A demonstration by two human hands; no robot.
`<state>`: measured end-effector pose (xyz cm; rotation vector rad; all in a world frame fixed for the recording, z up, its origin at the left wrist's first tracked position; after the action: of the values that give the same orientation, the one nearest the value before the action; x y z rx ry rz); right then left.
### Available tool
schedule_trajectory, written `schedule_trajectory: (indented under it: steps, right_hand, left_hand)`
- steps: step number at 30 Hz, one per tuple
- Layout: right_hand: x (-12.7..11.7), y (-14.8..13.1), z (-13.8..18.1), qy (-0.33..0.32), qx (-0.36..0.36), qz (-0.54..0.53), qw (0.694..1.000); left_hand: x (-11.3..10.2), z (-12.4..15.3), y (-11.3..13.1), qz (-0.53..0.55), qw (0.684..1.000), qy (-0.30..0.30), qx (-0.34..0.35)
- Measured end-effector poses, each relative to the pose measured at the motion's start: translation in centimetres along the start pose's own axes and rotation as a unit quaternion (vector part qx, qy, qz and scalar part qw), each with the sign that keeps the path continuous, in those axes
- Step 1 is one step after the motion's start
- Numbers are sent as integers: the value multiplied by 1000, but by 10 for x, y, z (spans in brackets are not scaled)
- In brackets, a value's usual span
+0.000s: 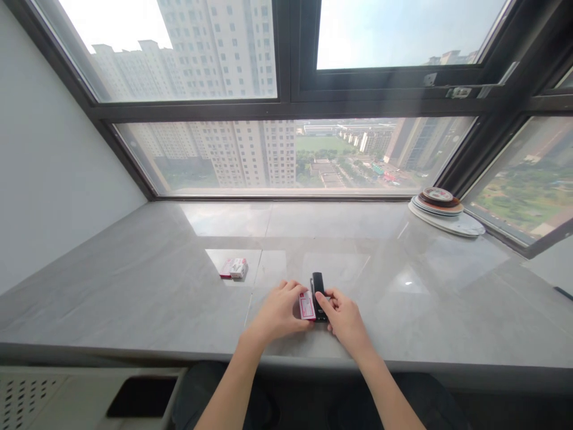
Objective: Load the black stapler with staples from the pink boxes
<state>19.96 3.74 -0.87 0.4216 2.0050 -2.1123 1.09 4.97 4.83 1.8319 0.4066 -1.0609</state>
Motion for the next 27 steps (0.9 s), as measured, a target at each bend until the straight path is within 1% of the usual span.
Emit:
schedule_trajectory:
  steps: [3,7,10,12,14,16,18,19,20,21,23,25,27]
  right_hand:
    - [-1,3,2,-15,9,-12,1000]
    - [-1,5,2,-22,10,-18,1000]
    - [-1,5,1,-24,14,-17,999]
    - [-1,4,1,-23,17,-19,999]
    - [-1,4,2,-20,21,-21,999]
    - [-1,4,2,-13,25,-24,999]
    - [-2,5,3,-8,28,-27,999]
    - [-2,5,3,-7,29,-28,999]
    - [-2,4,3,-7,29,-29,999]
    - [-2,4,3,-8,29,-29,999]
    - [-2,4,2,-8,26,-29,999]
    - [-2,4,2,-10,23,-29,999]
    - [-2,4,2,-12,19,-29,999]
  left_hand:
    - [10,-5,2,-13,1000,0,10]
    - [18,-7,-2,-45,998,-12,33]
    - [22,-7,0,-63,997,-25,40]
    - [17,-6,2,-52,998,-23,41]
    - [1,-4,-6,-29,999,2,34]
    - [-30,-2,-29,-18,997,68,-2]
    - [-71,2,-68,-43,978,182,-87]
    - [-89,6,-91,-63,965,211,-144]
    - [-104,9,-114,-78,956,205,-196]
    - [-115,13,-134,-78,953,192,-220]
    - [-128,22,-163,-71,955,154,-242]
    - [-131,36,-180,-61,959,120,-250]
    - [-127,52,-185,-59,963,81,-250]
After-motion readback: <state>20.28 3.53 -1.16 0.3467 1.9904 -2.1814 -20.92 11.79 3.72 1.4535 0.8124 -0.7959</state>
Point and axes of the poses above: each hand's wrist, its own z-axis away from the middle knuckle, its own x-axis out of the palm, y = z × x, the point moved 4 cm from there along -z, towards the middle knuckle, and after that the axes turned 1 degree about -z, right-handed, at the moved point
